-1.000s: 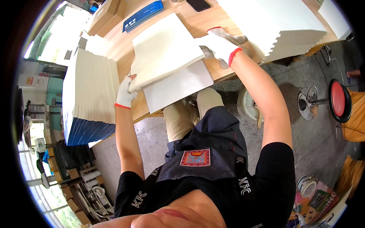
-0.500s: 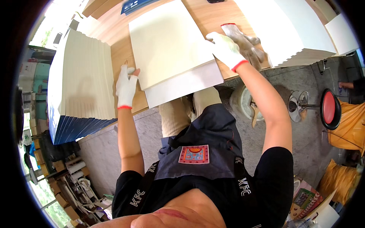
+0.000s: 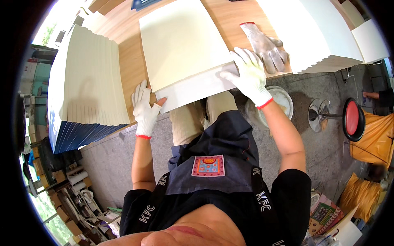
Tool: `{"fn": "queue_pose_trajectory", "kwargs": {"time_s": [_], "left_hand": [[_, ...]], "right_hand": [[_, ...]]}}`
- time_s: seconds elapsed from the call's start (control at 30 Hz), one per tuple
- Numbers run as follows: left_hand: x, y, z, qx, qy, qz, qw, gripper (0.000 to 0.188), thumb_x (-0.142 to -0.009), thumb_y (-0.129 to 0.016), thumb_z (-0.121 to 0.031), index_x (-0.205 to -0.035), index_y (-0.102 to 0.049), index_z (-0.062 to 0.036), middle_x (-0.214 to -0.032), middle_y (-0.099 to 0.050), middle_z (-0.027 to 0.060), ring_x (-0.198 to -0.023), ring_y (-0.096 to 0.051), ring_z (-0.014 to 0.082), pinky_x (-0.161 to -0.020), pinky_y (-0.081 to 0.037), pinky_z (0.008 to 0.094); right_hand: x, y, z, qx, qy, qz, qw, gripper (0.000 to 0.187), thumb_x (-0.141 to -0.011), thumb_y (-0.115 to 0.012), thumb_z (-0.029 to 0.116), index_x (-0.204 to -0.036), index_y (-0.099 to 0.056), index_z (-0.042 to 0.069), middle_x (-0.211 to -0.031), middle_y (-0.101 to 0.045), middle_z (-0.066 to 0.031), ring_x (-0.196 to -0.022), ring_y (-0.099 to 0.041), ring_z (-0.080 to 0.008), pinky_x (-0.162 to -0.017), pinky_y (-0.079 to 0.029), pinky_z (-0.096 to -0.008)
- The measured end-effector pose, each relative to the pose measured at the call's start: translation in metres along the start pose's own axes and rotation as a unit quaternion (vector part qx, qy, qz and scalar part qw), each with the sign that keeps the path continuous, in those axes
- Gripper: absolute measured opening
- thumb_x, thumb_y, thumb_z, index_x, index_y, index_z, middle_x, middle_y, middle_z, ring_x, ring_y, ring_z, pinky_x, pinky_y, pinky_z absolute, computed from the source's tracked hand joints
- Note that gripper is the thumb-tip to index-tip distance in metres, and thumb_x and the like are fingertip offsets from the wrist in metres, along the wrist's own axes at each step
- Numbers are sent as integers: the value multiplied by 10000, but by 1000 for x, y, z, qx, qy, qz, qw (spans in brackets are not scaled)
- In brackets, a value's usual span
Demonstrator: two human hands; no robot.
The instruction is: The person stacks logbooks by taking one from a pile, folding its blue cover over a white interior sheet, and placing it on a growing stack on a table.
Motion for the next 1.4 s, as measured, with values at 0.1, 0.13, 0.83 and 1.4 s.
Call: {"fn": "queue_pose_trajectory", "kwargs": {"time_s": [0.1,0.13,0.83,1.4], "left_hand": [[-1,-2,2,1,-2,13,1000,720,-778,-782,-439,-1310,-571,-1,-1495,-451,217,-1405,-360,412,-1172,-228,522],[-1,-3,1,-1,-5,16,1000,721,-782,-780,-437,-1315,-566,-1,-1499,-447,215,-1409,-354,410,-1174,-224,523],[-6,1,-5,-19,-15,27,999,680,-772,-787,-430,-1259,-584,-2,-1478,-471,186,-1391,-386,373,-1148,-273,505],[-4,-2,-5,-22,-32,28,999,721,-781,-780,-426,-1299,-555,22,-1480,-467,191,-1394,-380,375,-1153,-242,541]], "right_hand": [[-4,0,3,14,1,-3,1000,774,-841,-643,613,-1378,-542,66,-1474,-482,-134,-1385,-396,-322,-1161,-278,-465],[-3,0,3,19,1,-3,1000,777,-843,-640,618,-1380,-540,65,-1475,-482,-134,-1386,-395,-326,-1162,-277,-466],[-4,0,2,7,-14,16,1000,763,-848,-642,627,-1365,-539,77,-1474,-476,-156,-1404,-377,-334,-1172,-261,-469],[-4,4,5,-4,21,-9,1000,769,-843,-654,613,-1342,-546,38,-1444,-503,-168,-1382,-405,-341,-1181,-257,-480]]}}
Point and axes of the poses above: each hand's wrist, its own x-axis away from the middle knuckle, its own y-axis out of the back of the hand, z = x × y, the point moved 10 cm from there along -x, towards the middle knuckle
